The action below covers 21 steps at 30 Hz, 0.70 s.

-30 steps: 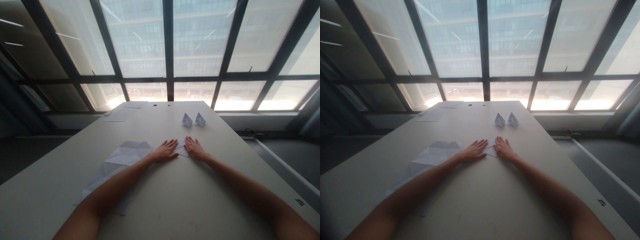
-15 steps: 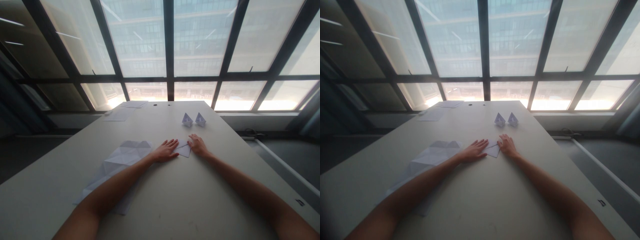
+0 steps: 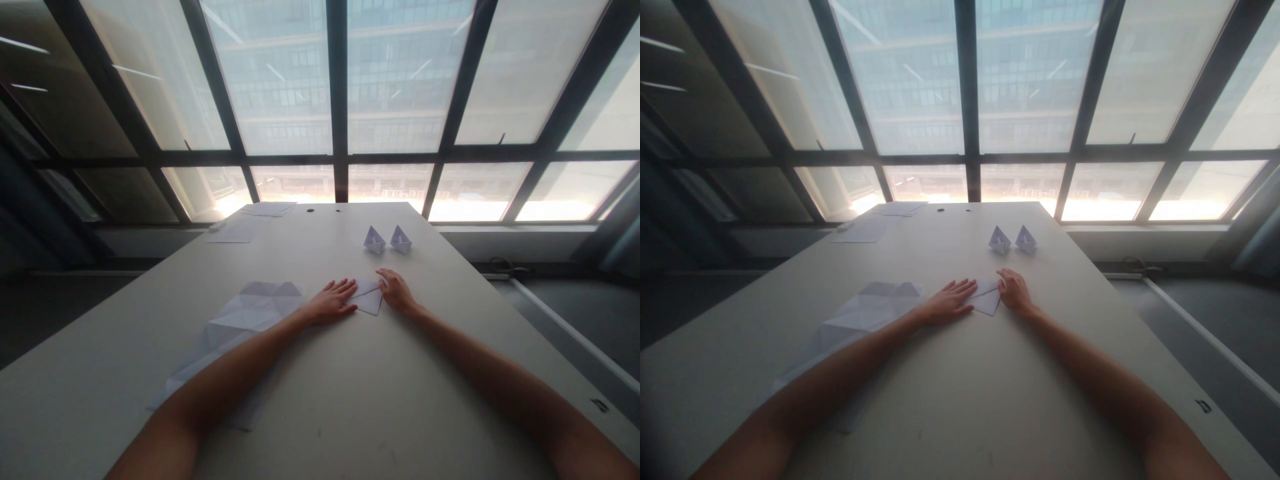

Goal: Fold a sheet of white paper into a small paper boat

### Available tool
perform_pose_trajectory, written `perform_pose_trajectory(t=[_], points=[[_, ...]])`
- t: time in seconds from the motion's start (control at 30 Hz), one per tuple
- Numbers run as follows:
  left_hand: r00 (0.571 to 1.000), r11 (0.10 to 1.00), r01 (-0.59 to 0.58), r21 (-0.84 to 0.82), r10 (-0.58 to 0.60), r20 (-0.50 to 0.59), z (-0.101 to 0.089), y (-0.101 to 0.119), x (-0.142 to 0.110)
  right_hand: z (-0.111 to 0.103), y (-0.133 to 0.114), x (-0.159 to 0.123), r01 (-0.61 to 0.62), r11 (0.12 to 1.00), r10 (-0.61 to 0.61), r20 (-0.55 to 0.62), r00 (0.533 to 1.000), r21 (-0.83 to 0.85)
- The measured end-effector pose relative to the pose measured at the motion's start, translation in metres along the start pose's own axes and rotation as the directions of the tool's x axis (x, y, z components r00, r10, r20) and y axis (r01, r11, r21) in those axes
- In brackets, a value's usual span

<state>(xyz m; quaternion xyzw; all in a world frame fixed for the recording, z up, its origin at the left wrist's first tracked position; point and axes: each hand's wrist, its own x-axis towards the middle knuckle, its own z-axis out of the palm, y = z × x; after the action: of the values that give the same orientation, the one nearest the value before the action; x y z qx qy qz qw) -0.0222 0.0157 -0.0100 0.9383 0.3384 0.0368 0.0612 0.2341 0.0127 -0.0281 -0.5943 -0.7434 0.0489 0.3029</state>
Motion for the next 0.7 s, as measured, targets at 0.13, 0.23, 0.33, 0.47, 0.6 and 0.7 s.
perform_pose_trajectory(t=[0.13, 0.23, 0.33, 0.47, 0.6, 0.7], points=[[1.0, 1.0, 0.0, 0.003, -0.001, 0.006, -0.002, 0.002, -0.001, -0.003, -0.013, -0.006, 0.262, 0.959, -0.271, 0.083, 0.959, 0.107], [1.0, 1.0, 0.023, 0.005, -0.023, 0.01, 0.0, 0.002, 0.0, -0.004, -0.021, -0.01, 0.309, 0.947, -0.318, 0.124, 0.94, 0.092], [0.992, 0.993, 0.117, 0.019, -0.116, -0.042, 0.007, 0.001, 0.002, -0.006, -0.025, -0.011, 0.268, 0.963, -0.268, 0.142, 0.953, 0.018], [0.926, 0.941, 0.334, -0.059, -0.339, -0.169, 0.013, -0.003, 0.007, -0.01, -0.027, -0.011, 0.229, 0.972, -0.216, 0.168, 0.962, -0.059], [0.892, 0.941, 0.29, -0.176, -0.332, -0.307, 0.008, -0.005, 0.009, -0.012, -0.028, -0.011, 0.204, 0.975, -0.187, 0.178, 0.966, -0.084], [0.941, 0.977, 0.142, -0.161, -0.183, -0.283, 0.003, -0.003, 0.008, -0.01, -0.028, -0.012, 0.193, 0.978, -0.179, 0.16, 0.971, -0.079]])
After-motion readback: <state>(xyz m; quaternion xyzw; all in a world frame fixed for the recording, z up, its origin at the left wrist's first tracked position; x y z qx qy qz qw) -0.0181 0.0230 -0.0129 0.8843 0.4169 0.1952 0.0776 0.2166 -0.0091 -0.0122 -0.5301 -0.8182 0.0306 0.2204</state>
